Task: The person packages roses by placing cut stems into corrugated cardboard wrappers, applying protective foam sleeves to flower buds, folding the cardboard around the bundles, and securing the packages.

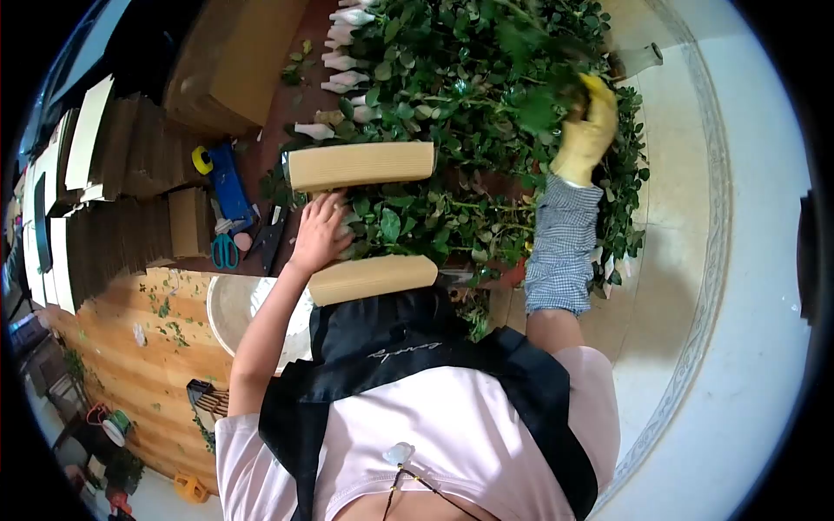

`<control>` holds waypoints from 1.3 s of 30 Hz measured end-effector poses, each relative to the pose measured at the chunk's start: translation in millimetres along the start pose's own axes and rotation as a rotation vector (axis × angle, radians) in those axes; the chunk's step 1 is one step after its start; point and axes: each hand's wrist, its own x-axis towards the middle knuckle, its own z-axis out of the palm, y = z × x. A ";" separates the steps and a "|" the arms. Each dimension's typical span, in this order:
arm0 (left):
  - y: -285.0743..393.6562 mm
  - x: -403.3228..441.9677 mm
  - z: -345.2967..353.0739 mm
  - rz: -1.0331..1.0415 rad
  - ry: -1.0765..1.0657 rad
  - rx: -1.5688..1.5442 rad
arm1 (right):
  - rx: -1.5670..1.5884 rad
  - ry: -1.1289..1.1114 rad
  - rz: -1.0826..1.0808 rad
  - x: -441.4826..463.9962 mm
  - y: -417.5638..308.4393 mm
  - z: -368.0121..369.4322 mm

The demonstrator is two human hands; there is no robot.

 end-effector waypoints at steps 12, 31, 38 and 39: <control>0.8 8.4 -4.9 -0.025 -0.039 0.066 | -0.191 0.015 -0.102 -20.5 47.5 -55.3; 0.2 1.5 5.9 -0.047 -0.026 0.058 | 0.029 -0.671 0.198 -258.8 -107.1 23.0; 2.2 -1.3 16.3 -0.053 0.077 -0.005 | 0.076 -0.720 0.234 -270.2 -88.6 34.3; -2.7 -3.1 15.8 -0.070 0.045 -0.007 | 0.127 -0.721 0.198 -270.7 -80.6 35.3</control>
